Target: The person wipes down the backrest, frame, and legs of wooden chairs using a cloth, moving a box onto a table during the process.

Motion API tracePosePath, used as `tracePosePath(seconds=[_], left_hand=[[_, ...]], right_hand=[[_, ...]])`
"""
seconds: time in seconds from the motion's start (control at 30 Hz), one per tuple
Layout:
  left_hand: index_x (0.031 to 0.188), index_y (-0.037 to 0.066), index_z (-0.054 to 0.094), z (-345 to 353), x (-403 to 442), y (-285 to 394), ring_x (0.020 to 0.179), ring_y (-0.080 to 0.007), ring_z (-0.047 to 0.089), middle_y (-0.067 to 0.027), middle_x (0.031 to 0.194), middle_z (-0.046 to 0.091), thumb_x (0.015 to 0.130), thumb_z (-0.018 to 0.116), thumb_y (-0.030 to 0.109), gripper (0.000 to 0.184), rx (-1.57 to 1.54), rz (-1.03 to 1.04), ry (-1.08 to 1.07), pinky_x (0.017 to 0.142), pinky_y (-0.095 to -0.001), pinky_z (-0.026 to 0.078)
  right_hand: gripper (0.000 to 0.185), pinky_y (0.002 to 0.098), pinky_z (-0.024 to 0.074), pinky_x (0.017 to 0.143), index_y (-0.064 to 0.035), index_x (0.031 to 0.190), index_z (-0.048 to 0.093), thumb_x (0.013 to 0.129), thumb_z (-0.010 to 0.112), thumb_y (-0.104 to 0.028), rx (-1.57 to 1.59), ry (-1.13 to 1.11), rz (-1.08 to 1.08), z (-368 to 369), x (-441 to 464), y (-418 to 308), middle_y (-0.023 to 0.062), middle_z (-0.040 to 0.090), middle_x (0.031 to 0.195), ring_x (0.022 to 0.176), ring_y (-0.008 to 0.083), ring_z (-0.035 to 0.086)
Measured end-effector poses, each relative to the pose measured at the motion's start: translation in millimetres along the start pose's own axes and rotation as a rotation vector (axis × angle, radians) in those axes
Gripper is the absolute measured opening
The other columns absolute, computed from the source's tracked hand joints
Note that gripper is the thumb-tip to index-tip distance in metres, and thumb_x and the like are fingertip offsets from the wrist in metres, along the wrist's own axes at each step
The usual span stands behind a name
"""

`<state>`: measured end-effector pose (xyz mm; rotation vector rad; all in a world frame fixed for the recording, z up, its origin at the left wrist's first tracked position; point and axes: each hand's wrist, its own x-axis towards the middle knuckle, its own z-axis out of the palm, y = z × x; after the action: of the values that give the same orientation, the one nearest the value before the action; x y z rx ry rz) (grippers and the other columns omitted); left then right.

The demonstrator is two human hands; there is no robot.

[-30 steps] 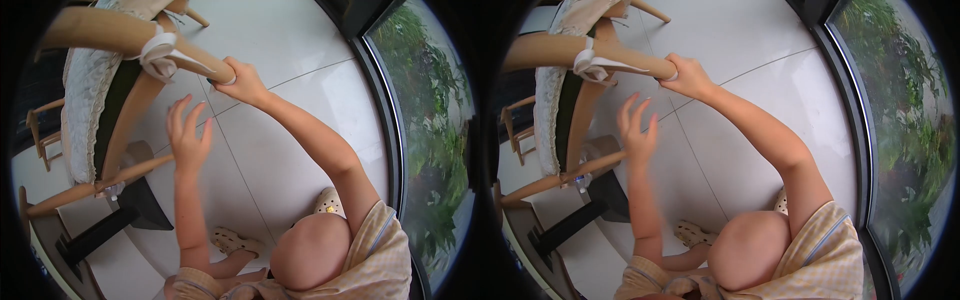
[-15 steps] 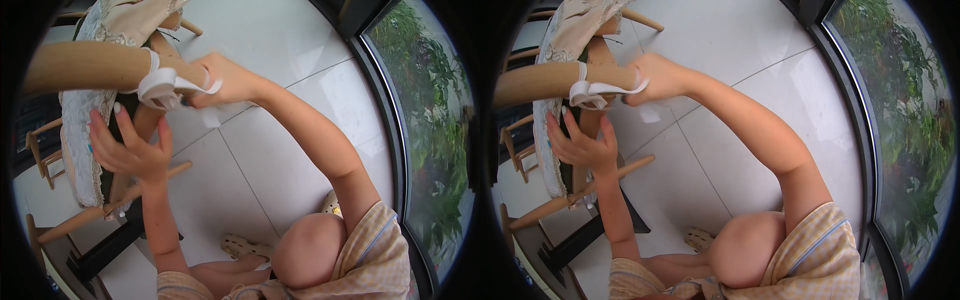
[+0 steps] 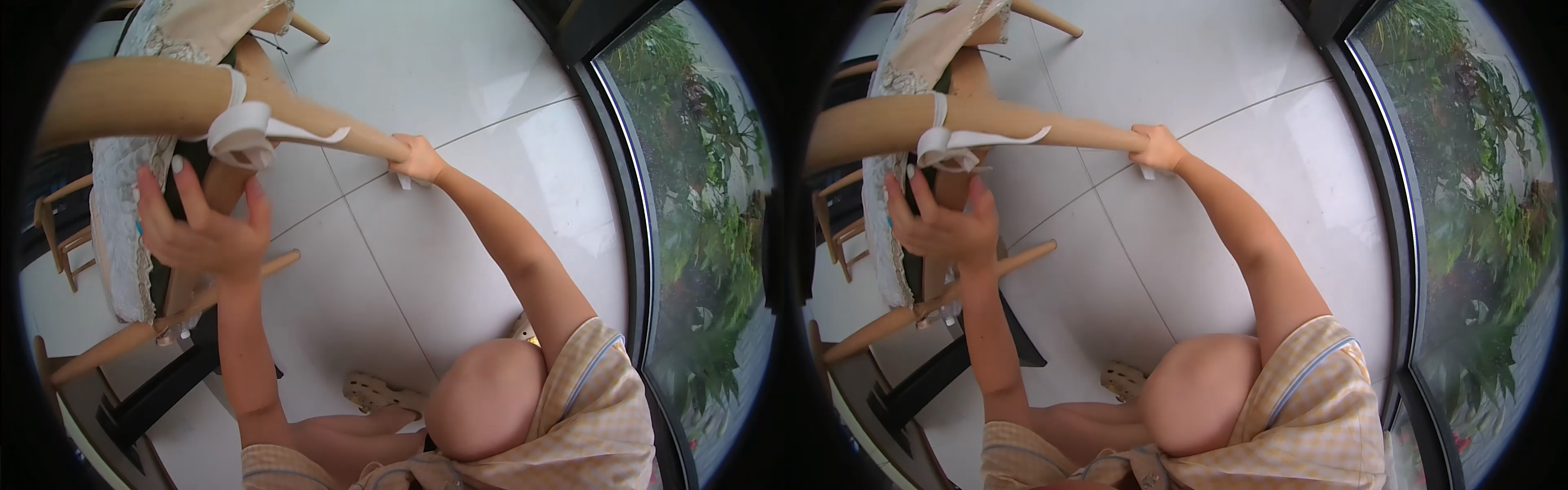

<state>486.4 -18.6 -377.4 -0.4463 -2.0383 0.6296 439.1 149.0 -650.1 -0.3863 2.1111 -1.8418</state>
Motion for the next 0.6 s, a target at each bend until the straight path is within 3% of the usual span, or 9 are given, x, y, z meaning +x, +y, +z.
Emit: tracePosePath(seconds=[0.1,0.17,0.2,0.27,0.33,0.4,0.5,0.57,0.6], left_hand=[[0.119,0.012,0.040,1.5,-1.1,1.0,0.108,-0.0313,0.041,-0.0167,0.123,0.040,0.077,0.051,0.044,0.054,0.017,-0.005,0.027,0.087,-0.0412,0.032],[0.117,0.014,0.044,2.4,-1.2,3.2,0.110,-0.0294,0.040,-0.0138,0.123,0.042,0.076,0.052,0.042,0.051,-0.016,-0.035,0.076,0.089,-0.0404,0.031],[0.117,0.014,0.044,2.1,-1.1,3.7,0.110,-0.0294,0.040,-0.0138,0.123,0.042,0.076,0.052,0.042,0.051,-0.009,-0.049,0.083,0.089,-0.0404,0.031],[0.117,0.016,0.045,-1.7,-1.7,3.2,0.111,-0.0289,0.040,-0.0113,0.124,0.042,0.074,0.056,0.039,0.050,-0.086,-0.078,0.076,0.091,-0.0409,0.030],[0.113,0.015,0.049,-15.7,-3.3,-2.8,0.111,-0.0299,0.040,-0.0109,0.125,0.042,0.071,0.060,0.030,0.046,-0.236,-0.107,0.080,0.093,-0.0429,0.028],[0.107,0.011,0.053,-35.4,-14.0,-12.6,0.109,-0.0296,0.042,-0.0116,0.122,0.045,0.070,0.061,0.016,0.039,-0.620,0.023,-0.081,0.092,-0.0439,0.030],[0.102,0.007,0.055,-52.4,-52.6,-27.6,0.108,-0.0310,0.044,-0.0131,0.118,0.048,0.070,0.059,0.007,0.032,-0.808,0.098,-0.248,0.091,-0.0434,0.033],[0.109,0.004,0.050,-61.6,-78.5,-37.1,0.107,-0.0277,0.046,-0.0119,0.120,0.046,0.075,0.056,0.008,0.035,-1.241,-0.211,-0.631,0.092,-0.0377,0.034],[0.109,0.004,0.050,-69.1,-82.7,-42.0,0.107,-0.0277,0.046,-0.0119,0.120,0.046,0.075,0.056,0.008,0.035,-1.234,-0.230,-0.607,0.092,-0.0377,0.034]], right_hand=[[0.019,0.0332,0.0434,0.061,-0.0030,0.078,0.051,0.064,0.059,-0.012,0.052,0.068,0.077,6.8,-9.8,-10.4,0.0150,0.058,0.073,0.065,0.0274,0.054],[0.026,0.0334,0.0446,0.067,-0.0035,0.096,0.049,0.070,0.053,-0.007,-0.002,0.387,0.127,21.6,-23.7,-16.3,0.0176,0.058,0.084,0.073,0.0299,0.055],[0.026,0.0334,0.0446,0.067,-0.0035,0.096,0.049,0.070,0.053,-0.007,-0.015,0.383,0.115,23.8,-33.7,-24.9,0.0176,0.058,0.084,0.073,0.0299,0.055],[0.036,0.0330,0.0445,0.072,-0.0050,0.110,0.044,0.074,0.046,-0.002,0.137,0.508,0.326,25.8,-50.3,-41.9,0.0195,0.056,0.095,0.082,0.0295,0.055],[0.041,0.0330,0.0438,0.074,-0.0022,0.114,0.043,0.074,0.041,0.003,0.331,0.416,0.429,4.3,-60.4,-63.3,0.0181,0.054,0.100,0.087,0.0271,0.053],[0.046,0.0337,0.0434,0.078,0.0040,0.111,0.045,0.067,0.035,0.008,0.911,0.233,0.396,-19.0,-74.7,-94.1,0.0169,0.053,0.100,0.090,0.0249,0.052],[0.054,0.0345,0.0433,0.082,0.0088,0.108,0.047,0.056,0.031,0.010,1.044,0.081,0.348,-33.4,-93.1,-147.0,0.0169,0.052,0.100,0.091,0.0244,0.052],[0.057,0.0346,0.0435,0.084,0.0088,0.107,0.048,0.053,0.030,0.009,1.042,-0.038,0.332,-25.9,-103.8,-184.3,0.0171,0.052,0.100,0.092,0.0245,0.052],[0.060,0.0347,0.0437,0.085,0.0087,0.107,0.049,0.050,0.030,0.009,1.052,-0.149,0.330,-20.2,-107.2,-201.5,0.0173,0.052,0.100,0.092,0.0246,0.052]])
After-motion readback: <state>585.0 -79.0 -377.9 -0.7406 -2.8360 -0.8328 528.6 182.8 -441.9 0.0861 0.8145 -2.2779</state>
